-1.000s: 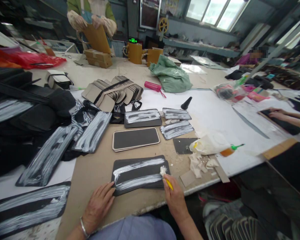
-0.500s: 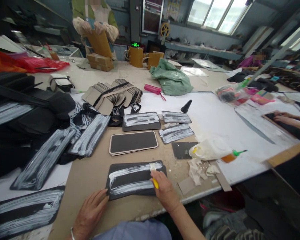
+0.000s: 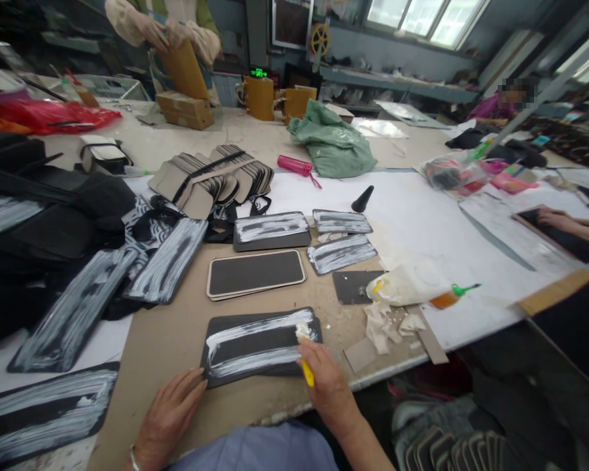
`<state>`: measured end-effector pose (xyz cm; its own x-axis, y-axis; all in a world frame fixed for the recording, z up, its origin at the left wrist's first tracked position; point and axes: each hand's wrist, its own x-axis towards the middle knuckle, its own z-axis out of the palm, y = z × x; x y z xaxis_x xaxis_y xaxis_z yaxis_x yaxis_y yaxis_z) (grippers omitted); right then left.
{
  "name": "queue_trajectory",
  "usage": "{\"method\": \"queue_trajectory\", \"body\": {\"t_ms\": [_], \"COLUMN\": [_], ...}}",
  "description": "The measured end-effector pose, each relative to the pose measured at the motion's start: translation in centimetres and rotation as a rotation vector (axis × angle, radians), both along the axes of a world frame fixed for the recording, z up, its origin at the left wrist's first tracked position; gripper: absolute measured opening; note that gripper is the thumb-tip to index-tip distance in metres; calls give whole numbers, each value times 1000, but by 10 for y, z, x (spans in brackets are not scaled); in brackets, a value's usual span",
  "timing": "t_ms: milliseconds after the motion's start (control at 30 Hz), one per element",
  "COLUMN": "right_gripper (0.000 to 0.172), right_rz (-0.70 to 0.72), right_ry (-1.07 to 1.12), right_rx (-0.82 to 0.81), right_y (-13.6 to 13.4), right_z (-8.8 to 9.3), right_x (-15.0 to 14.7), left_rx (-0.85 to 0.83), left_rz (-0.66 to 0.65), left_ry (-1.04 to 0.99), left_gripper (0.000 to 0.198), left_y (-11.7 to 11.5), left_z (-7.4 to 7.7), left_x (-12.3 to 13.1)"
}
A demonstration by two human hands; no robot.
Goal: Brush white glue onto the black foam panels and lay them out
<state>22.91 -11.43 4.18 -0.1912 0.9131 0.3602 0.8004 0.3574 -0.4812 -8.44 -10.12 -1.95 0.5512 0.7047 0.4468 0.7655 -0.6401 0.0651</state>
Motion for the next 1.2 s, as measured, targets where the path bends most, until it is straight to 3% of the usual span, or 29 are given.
{"method": "queue_trajectory", "body": {"t_ms": [67,233,333,433,533,667,767,900,1067,1200], "right_gripper": [28,29,28,24,24,24,25,33,40,46], "right_rz": [-60,14,-90,-175,-152,-138,-188,-281,-323,-415], "right_ry": [-54,-25,17,-8,-26,37,190,562,966,1068], "right_rx": [44,-5,45,103,106,93,-41,-365,-555,-613], "right_y": [-11,-29,-30,-28,-28,-26,-12,22,63,65], "right_z": [-4,-7,-6,-12,-21,-20,-6,7,-14,-31], "right_x": [4,-10,-12,-6,-1,-10,-36,-93,-150,-148], "left_rx": [4,-106,-241,-476,-785,-993,-1102,-1145,-1176,-1180], "left_rz": [-1,31,90,296,543,768,827,851,860,882], "left_ry": [-8,-82,-264,-555,-908,-1327,-1459,-1490,-1498,-1492], "left_gripper": [26,24,21,18,18,31,32,25,18,17], "left_y": [1,0,-5,-10,-8,8,18,22,22,23], "left_z": [1,-4,-7,-2,8,15,13,5,1,1], "left_x": [0,-2,1,12,27,38,37,35,36,37]}}
